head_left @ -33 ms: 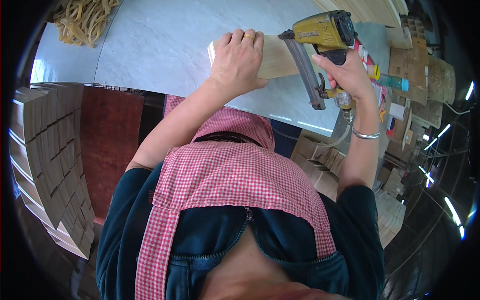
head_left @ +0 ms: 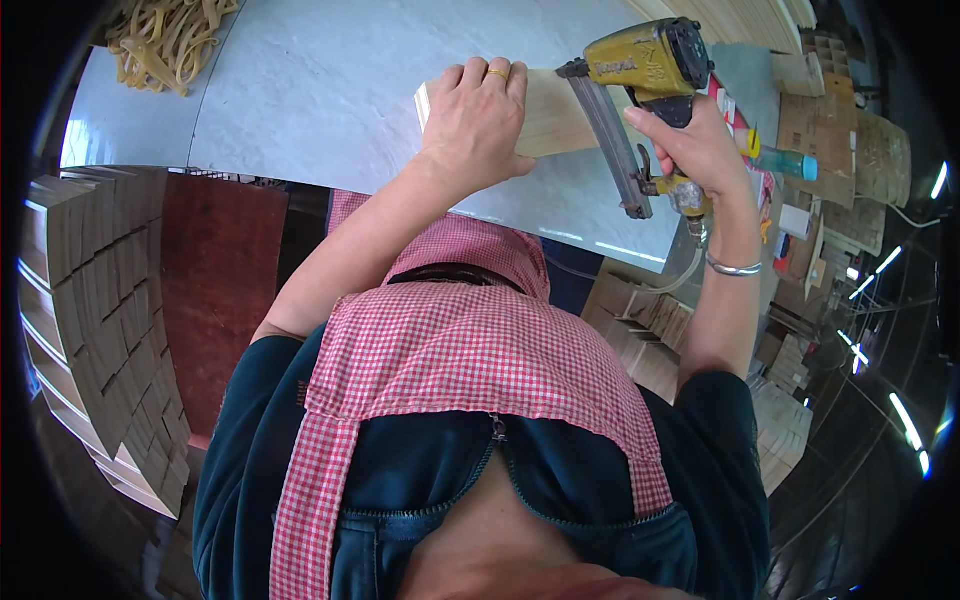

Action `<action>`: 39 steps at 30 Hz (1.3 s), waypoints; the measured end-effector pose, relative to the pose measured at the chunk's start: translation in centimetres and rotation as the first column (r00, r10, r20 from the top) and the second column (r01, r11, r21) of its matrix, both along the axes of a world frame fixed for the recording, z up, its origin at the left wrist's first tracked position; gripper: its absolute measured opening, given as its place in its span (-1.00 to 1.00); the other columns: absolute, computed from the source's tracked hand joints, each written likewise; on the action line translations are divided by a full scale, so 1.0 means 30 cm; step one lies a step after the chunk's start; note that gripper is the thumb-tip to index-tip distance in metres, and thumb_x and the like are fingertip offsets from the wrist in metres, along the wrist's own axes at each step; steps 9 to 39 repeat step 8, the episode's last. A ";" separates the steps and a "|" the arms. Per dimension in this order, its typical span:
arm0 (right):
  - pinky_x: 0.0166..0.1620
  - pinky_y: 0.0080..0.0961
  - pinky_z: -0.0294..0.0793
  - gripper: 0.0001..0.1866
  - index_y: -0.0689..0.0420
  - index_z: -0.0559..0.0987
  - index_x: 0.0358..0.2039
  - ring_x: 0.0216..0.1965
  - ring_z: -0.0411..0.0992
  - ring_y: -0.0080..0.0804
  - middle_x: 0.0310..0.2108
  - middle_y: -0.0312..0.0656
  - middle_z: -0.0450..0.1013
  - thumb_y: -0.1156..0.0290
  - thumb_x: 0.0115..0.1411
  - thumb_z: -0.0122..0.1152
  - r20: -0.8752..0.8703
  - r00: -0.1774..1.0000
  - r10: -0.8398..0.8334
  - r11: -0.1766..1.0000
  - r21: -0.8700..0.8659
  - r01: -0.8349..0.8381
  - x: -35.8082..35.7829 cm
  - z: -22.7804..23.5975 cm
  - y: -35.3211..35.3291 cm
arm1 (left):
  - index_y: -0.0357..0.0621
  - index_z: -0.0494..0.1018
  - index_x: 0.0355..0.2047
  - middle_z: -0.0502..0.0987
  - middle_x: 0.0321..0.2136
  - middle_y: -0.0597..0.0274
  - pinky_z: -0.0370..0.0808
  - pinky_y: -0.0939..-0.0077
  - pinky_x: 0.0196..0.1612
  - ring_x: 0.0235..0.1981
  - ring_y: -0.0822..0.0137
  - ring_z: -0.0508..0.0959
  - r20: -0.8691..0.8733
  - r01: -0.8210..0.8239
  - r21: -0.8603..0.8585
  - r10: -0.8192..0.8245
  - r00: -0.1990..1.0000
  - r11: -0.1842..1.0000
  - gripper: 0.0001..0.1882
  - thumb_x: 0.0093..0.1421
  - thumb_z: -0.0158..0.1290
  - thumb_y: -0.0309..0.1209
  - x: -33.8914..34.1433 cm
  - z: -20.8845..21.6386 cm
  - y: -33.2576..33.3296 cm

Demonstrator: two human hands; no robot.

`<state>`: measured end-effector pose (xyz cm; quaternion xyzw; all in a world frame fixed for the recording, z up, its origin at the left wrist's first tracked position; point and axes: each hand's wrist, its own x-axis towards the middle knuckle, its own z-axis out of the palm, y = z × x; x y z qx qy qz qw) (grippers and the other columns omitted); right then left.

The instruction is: Apply glue and use a pneumatic nail gun to assemble wooden panels into boxes.

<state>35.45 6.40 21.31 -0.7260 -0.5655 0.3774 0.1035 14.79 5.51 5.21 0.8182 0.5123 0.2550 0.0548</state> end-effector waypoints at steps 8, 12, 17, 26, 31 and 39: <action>-0.67 -0.68 0.21 -0.73 0.27 0.60 -0.38 -0.76 0.24 -0.63 -0.69 -0.32 0.40 0.28 0.22 0.37 0.081 0.997 0.009 0.999 -0.047 -0.005 -0.011 0.011 0.007 | -0.39 0.40 0.15 0.51 -0.06 0.01 0.33 0.28 0.11 -0.11 0.12 0.45 0.018 0.028 -0.033 -0.027 0.999 0.999 -0.04 -0.19 0.38 0.00 -0.005 0.007 -0.003; -0.67 -0.68 0.21 -0.73 0.27 0.60 -0.38 -0.76 0.24 -0.63 -0.69 -0.32 0.40 0.28 0.22 0.37 0.081 0.997 0.009 0.999 -0.047 -0.005 -0.011 0.011 0.007 | -0.39 0.40 0.15 0.51 -0.06 0.01 0.33 0.28 0.11 -0.11 0.12 0.45 0.018 0.028 -0.033 -0.027 0.999 0.999 -0.04 -0.19 0.38 0.00 -0.005 0.007 -0.003; -0.67 -0.68 0.21 -0.73 0.27 0.60 -0.38 -0.76 0.24 -0.63 -0.69 -0.32 0.40 0.28 0.22 0.37 0.081 0.997 0.009 0.999 -0.047 -0.005 -0.011 0.011 0.007 | -0.39 0.40 0.15 0.51 -0.06 0.01 0.33 0.28 0.11 -0.11 0.12 0.45 0.018 0.028 -0.033 -0.027 0.999 0.999 -0.04 -0.19 0.38 0.00 -0.005 0.007 -0.003; -0.67 -0.68 0.21 -0.73 0.27 0.60 -0.38 -0.76 0.24 -0.63 -0.69 -0.32 0.40 0.28 0.22 0.37 0.081 0.997 0.009 0.999 -0.047 -0.005 -0.011 0.011 0.007 | -0.39 0.40 0.15 0.51 -0.06 0.01 0.33 0.28 0.11 -0.11 0.12 0.45 0.018 0.028 -0.033 -0.027 0.999 0.999 -0.04 -0.19 0.38 0.00 -0.005 0.007 -0.003; -0.67 -0.68 0.21 -0.73 0.27 0.60 -0.38 -0.76 0.24 -0.63 -0.69 -0.32 0.40 0.28 0.22 0.37 0.081 0.997 0.009 0.999 -0.047 -0.005 -0.011 0.011 0.007 | -0.39 0.40 0.15 0.51 -0.06 0.01 0.33 0.28 0.11 -0.11 0.12 0.45 0.018 0.028 -0.033 -0.027 0.999 0.999 -0.04 -0.19 0.38 0.00 -0.005 0.007 -0.003; -0.67 -0.68 0.21 -0.73 0.27 0.60 -0.38 -0.76 0.24 -0.63 -0.69 -0.32 0.40 0.28 0.22 0.37 0.081 0.997 0.009 0.999 -0.047 -0.005 -0.011 0.011 0.007 | -0.39 0.40 0.15 0.51 -0.06 0.01 0.33 0.28 0.11 -0.11 0.12 0.45 0.018 0.028 -0.033 -0.027 0.999 0.999 -0.04 -0.19 0.38 0.00 -0.005 0.007 -0.003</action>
